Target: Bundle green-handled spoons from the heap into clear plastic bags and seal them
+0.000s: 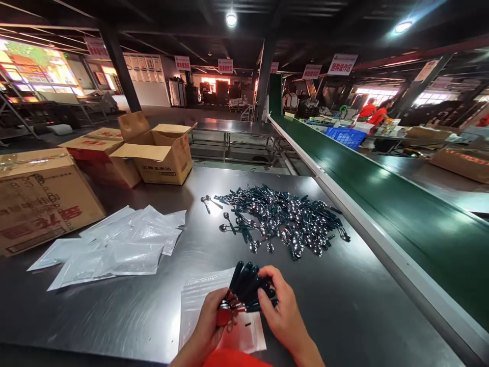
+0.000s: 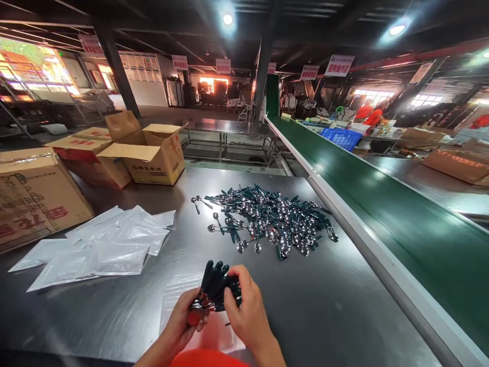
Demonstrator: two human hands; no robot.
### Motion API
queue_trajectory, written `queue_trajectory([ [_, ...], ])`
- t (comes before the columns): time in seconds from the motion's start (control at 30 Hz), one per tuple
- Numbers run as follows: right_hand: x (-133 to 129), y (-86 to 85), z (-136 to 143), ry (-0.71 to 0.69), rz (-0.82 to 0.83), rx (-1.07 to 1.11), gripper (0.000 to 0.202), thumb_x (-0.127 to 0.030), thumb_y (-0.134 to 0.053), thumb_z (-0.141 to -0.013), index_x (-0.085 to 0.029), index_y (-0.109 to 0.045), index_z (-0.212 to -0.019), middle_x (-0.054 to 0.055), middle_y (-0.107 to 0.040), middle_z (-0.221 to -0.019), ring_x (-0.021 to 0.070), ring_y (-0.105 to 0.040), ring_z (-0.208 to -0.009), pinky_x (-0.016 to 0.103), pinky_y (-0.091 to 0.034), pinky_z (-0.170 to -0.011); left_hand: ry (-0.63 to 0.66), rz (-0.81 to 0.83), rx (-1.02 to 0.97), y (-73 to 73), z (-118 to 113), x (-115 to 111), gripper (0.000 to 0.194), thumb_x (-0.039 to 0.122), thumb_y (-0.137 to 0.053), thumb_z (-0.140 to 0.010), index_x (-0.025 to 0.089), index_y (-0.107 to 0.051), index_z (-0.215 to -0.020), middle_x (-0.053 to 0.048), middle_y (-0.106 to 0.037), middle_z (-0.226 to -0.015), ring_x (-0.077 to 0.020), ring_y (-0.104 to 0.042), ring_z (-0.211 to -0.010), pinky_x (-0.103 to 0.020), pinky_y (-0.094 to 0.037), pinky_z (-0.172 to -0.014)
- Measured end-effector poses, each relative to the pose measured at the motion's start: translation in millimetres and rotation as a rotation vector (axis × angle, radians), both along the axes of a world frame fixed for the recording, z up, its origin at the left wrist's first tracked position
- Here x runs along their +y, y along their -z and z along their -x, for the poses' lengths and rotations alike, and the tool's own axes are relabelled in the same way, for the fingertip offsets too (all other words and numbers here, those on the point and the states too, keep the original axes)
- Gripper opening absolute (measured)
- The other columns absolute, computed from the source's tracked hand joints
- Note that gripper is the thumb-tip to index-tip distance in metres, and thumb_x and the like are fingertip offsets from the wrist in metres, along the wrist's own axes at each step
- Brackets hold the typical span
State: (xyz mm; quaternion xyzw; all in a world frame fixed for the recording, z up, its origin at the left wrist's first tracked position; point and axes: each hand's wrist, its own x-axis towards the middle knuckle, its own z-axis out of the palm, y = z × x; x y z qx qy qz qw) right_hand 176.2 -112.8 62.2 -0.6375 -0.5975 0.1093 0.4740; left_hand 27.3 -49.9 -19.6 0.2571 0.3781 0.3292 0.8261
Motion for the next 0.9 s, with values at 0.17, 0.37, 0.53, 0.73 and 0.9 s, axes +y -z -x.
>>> queue_trajectory([
  [0.17,-2.3,-5.8,0.6,0.039,0.058,0.018,0.01,-0.025,-0.044,-0.088,-0.022,-0.054,-0.089,0.001,-0.063,-0.08,0.0141,-0.062,-0.071,0.022,-0.049,-0.065,0.01,-0.006,0.007,-0.9,-1.0,-1.8,0.041,0.049,-0.075,-0.062,0.011,-0.061,-0.062,-0.007,-0.064,-0.054,-0.0127,-0.054,-0.038,-0.018,-0.031,-0.031],
  [0.37,-6.3,-7.8,-0.7,-0.014,0.064,-0.106,0.031,-0.018,-0.036,-0.09,-0.022,-0.054,-0.116,0.006,-0.068,-0.106,0.0176,-0.065,-0.094,0.027,-0.051,-0.08,-0.002,0.004,0.024,-0.8,-0.8,-2.7,0.042,0.05,-0.076,-0.06,0.011,-0.062,-0.063,-0.006,-0.064,-0.055,-0.0129,-0.055,-0.038,-0.018,-0.03,-0.03],
  [0.53,-6.2,-10.7,2.1,-0.077,0.048,-0.119,0.029,-0.022,-0.036,-0.092,-0.022,-0.054,-0.114,0.006,-0.067,-0.102,0.0177,-0.065,-0.094,0.026,-0.051,-0.078,-0.008,0.031,0.022,-1.9,0.3,-4.8,0.044,0.052,-0.077,-0.058,0.011,-0.062,-0.064,-0.006,-0.066,-0.057,-0.0124,-0.054,-0.038,-0.019,-0.032,-0.031],
  [0.73,-2.6,-8.0,7.5,0.049,0.128,-0.1,0.011,-0.025,-0.041,-0.09,-0.022,-0.05,-0.085,-0.001,-0.06,-0.074,0.0146,-0.058,-0.065,0.025,-0.045,-0.061,0.006,-0.001,0.037,-4.2,0.5,-4.9,0.045,0.054,-0.077,-0.057,0.013,-0.059,-0.06,-0.006,-0.065,-0.053,-0.0129,-0.054,-0.036,-0.019,-0.03,-0.031],
  [0.9,0.6,-3.0,4.9,0.207,0.132,-0.039,0.013,-0.033,-0.048,-0.088,-0.022,-0.05,-0.082,0.001,-0.059,-0.079,0.0148,-0.057,-0.067,0.026,-0.045,-0.062,0.054,-0.082,0.023,-1.1,-0.6,-5.2,0.043,0.054,-0.073,-0.062,0.013,-0.059,-0.058,-0.004,-0.063,-0.051,-0.0121,-0.052,-0.036,-0.018,-0.029,-0.03],
])
